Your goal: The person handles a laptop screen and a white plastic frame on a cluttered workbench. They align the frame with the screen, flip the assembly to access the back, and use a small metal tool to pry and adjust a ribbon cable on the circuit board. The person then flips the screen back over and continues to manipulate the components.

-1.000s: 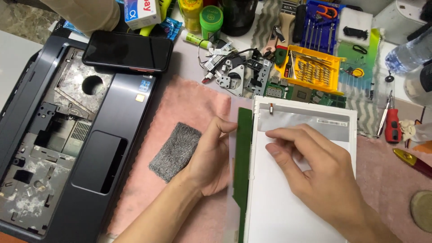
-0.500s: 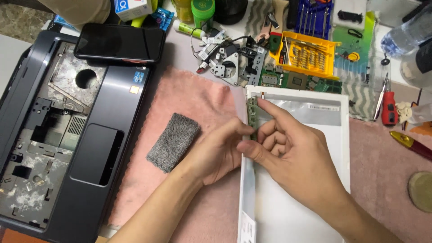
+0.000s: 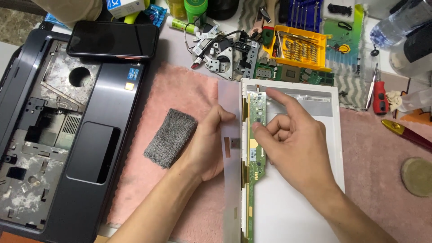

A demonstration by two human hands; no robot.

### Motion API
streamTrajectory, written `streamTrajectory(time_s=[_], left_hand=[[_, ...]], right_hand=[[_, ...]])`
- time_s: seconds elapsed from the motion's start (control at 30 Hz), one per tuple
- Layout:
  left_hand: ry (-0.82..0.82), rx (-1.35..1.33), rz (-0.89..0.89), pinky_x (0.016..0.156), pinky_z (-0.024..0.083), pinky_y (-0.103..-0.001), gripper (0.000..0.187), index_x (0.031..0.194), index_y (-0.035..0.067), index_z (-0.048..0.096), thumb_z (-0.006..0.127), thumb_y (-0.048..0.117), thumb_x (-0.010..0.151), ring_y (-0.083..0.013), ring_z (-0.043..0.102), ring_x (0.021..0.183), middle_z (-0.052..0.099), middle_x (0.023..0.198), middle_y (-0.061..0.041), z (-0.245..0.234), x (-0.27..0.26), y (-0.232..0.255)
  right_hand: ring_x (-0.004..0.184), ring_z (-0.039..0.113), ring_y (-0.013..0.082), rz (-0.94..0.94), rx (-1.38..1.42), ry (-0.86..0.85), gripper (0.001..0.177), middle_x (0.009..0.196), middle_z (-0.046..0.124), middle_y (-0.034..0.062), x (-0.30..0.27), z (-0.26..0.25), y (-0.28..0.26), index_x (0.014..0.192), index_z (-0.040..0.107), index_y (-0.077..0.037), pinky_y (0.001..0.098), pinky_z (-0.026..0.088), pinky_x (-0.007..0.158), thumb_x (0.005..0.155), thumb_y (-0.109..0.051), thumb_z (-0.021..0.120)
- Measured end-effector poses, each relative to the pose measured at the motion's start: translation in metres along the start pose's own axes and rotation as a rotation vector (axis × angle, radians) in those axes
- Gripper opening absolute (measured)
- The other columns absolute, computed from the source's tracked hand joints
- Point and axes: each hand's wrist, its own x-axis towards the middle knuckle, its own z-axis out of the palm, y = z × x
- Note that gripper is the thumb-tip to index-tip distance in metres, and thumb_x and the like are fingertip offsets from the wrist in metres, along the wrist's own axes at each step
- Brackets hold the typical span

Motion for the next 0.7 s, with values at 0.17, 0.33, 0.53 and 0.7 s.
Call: streamTrajectory(time_s=[0.17,0.33,0.53,0.7], left_hand=[[0.194,0.11,0.003,0.062,0.054,-0.035,0.019,0.108,0.008,0.07,0.061,0.022,0.1,-0.0182,0.065,0.066,0.069,0.081,-0.004,0.014,-0.005,0.003],[0.216,0.118,-0.014,0.061,0.051,-0.032,0.014,0.106,0.006,0.069,0.065,0.013,0.094,-0.0179,0.065,0.065,0.07,0.084,-0.007,0.013,-0.004,0.002],[0.278,0.363,0.032,0.057,0.041,-0.03,0.012,0.096,0.007,0.063,0.067,0.001,0.086,-0.0128,0.054,0.066,0.059,0.077,-0.002,0.017,-0.006,0.0],[0.272,0.507,0.078,0.047,0.027,-0.028,0.019,0.086,0.012,0.057,0.069,-0.003,0.084,-0.0084,0.045,0.057,0.053,0.071,0.001,0.015,-0.008,0.0]], right_hand=[[0.051,0.051,0.0055,0.016,-0.05,0.043,0.056,0.06,0.066,-0.0025,-0.003,0.005,-0.003,0.153,0.072,-0.013,0.0236,0.047,0.056,0.098,-0.012,0.083],[0.062,0.052,0.0032,-0.027,0.015,-0.063,0.067,0.07,0.064,-0.0026,-0.002,-0.001,0.01,0.167,0.065,-0.01,0.0205,0.048,0.062,0.102,-0.013,0.083],[0.057,0.063,0.0169,0.166,0.067,-0.23,0.095,0.077,0.071,0.0074,-0.026,-0.012,-0.002,0.185,0.044,-0.022,0.0342,0.059,0.054,0.098,-0.011,0.082],[0.054,0.064,0.0171,0.207,-0.021,-0.119,0.099,0.076,0.077,0.008,-0.048,-0.003,0.003,0.183,0.048,-0.024,0.0325,0.055,0.057,0.093,-0.012,0.088]])
